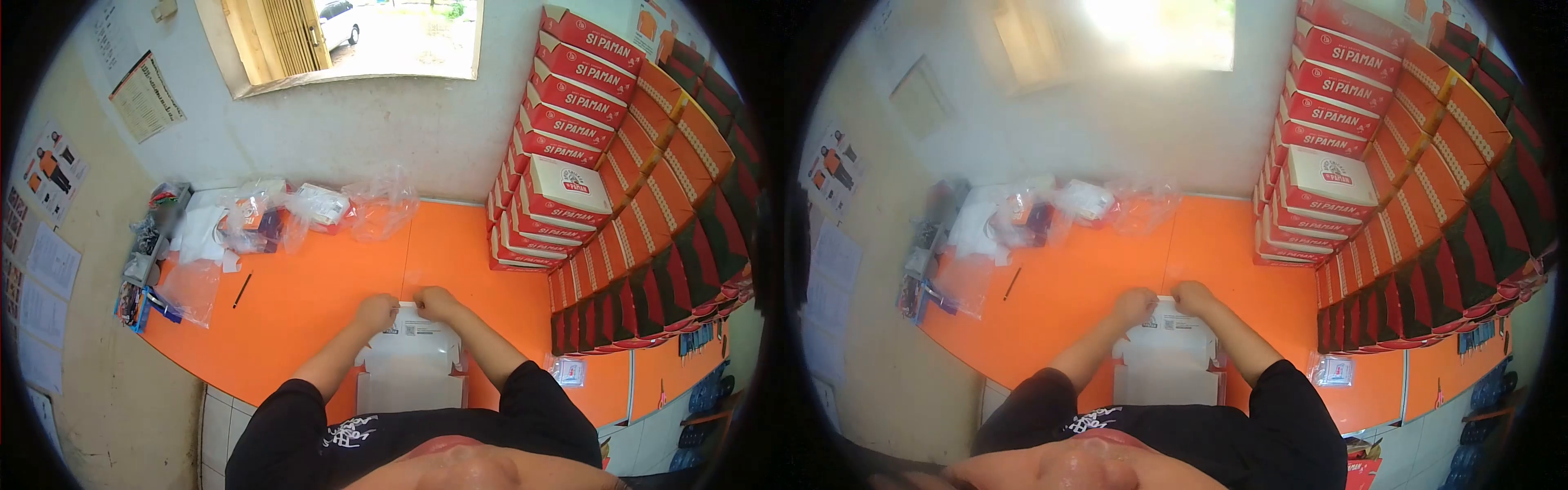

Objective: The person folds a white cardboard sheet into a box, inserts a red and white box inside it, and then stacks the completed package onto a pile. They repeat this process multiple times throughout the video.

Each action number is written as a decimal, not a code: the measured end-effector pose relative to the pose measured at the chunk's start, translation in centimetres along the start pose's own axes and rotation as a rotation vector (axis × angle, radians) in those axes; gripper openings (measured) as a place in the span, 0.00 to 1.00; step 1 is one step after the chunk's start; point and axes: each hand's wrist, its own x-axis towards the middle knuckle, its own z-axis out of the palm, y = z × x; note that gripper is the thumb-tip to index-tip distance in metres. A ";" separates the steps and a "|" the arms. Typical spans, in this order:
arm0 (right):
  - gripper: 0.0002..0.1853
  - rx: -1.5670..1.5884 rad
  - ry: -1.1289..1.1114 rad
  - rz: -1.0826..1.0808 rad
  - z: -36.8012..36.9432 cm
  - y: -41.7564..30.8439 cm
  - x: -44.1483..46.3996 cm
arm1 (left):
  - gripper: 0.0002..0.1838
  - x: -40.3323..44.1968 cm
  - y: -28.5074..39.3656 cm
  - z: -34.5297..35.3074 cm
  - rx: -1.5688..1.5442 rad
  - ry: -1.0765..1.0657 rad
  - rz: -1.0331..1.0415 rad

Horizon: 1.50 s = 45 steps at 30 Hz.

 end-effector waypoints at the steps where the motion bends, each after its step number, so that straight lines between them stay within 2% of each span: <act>1: 0.06 0.119 -0.073 -0.027 -0.8 0.4 0.0 | 0.13 0.4 0.0 -2.8 -0.256 -0.121 -0.089; 2: 0.06 0.239 -0.147 -0.053 -1.4 0.7 -0.3 | 0.15 0.9 -0.4 -4.8 -0.512 -0.245 -0.177; 3: 0.06 0.238 -0.147 -0.050 -2.0 1.1 -0.7 | 0.15 1.7 -1.6 -5.4 -0.513 -0.247 -0.175; 5: 0.10 0.943 -0.680 -0.143 -2.9 1.5 -1.6 | 0.18 3.0 -4.1 -5.3 -1.169 -0.306 -0.369; 6: 0.11 0.969 -0.751 -0.251 -2.8 1.0 -2.5 | 0.18 2.7 -4.1 -4.6 -1.173 -0.305 -0.371; 7: 0.12 0.990 -0.821 -0.361 -2.6 0.3 -3.7 | 0.18 2.2 -3.6 -3.5 -0.821 -0.179 -0.168; 8: 0.12 0.983 -0.824 -0.359 -2.6 -0.4 -4.8 | 0.18 1.7 -3.1 -2.4 -0.465 -0.053 0.026; 9: 0.11 1.000 -0.884 -0.400 -2.5 -1.0 -5.8 | 0.18 1.4 -2.8 -1.1 -0.468 -0.047 0.027; 10: 0.11 1.018 -0.940 -0.442 -2.6 -1.5 -6.4 | 0.17 1.0 -2.3 0.2 -0.273 -0.021 0.063; 11: 0.11 1.018 -0.939 -0.438 -2.7 -1.8 -6.7 | 0.17 1.1 -2.0 1.3 -0.079 0.002 0.097; 12: 0.10 0.968 -0.926 -0.430 -2.7 -2.2 -7.0 | 0.17 1.2 -1.2 1.2 -0.081 -0.003 0.099; 14: 0.09 0.927 -0.910 -0.419 -2.8 -2.2 -6.9 | 0.15 1.3 0.4 1.1 -0.051 -0.047 -0.079; 16: 0.09 0.859 -0.720 -0.109 -3.2 -1.7 -5.5 | 0.13 1.9 0.7 0.6 -0.010 -0.107 -0.047; 18: 0.11 0.524 -0.091 -0.062 -0.8 0.8 -3.0 | 0.11 2.6 0.9 -0.1 0.037 -0.161 -0.024; 20: 0.14 0.053 0.467 -0.248 0.5 3.5 -0.4 | 0.08 2.7 1.7 -0.6 0.166 -0.154 0.056; 21: 0.14 0.063 0.472 -0.252 1.7 4.6 0.3 | 0.08 2.6 2.2 -1.0 0.176 -0.159 0.051; 23: 0.09 0.238 0.080 -0.188 3.7 5.8 1.5 | 0.08 2.5 2.5 -2.0 0.181 -0.174 0.078; 26: 0.05 0.203 0.117 -0.169 3.5 4.9 1.1 | 0.08 2.5 1.5 -0.6 0.175 -0.121 0.146; 30: 0.05 0.278 0.085 -0.166 3.1 4.4 0.6 | 0.07 2.4 1.5 -0.1 0.139 -0.143 0.121; 32: 0.06 0.076 0.150 -0.283 2.8 3.8 0.4 | 0.07 2.5 1.0 0.8 0.111 -0.147 0.140; 36: 0.05 0.012 0.226 -0.323 3.8 2.8 0.0 | 0.06 1.9 2.6 0.1 0.175 -0.166 0.152; 38: 0.05 -0.197 0.134 -0.315 3.7 2.6 -0.3 | 0.06 2.1 2.2 1.4 0.240 -0.122 0.206; 39: 0.05 -0.200 0.137 -0.308 3.2 2.5 -0.2 | 0.06 2.6 2.2 1.1 0.239 -0.120 0.213; 41: 0.06 -0.222 -0.016 -0.269 3.1 1.6 -1.1 | 0.07 2.3 2.3 1.0 0.258 -0.281 0.257; 45: 0.07 -0.229 -0.133 -0.201 1.2 -0.3 -2.2 | 0.06 2.2 2.8 -0.8 0.219 -0.357 0.225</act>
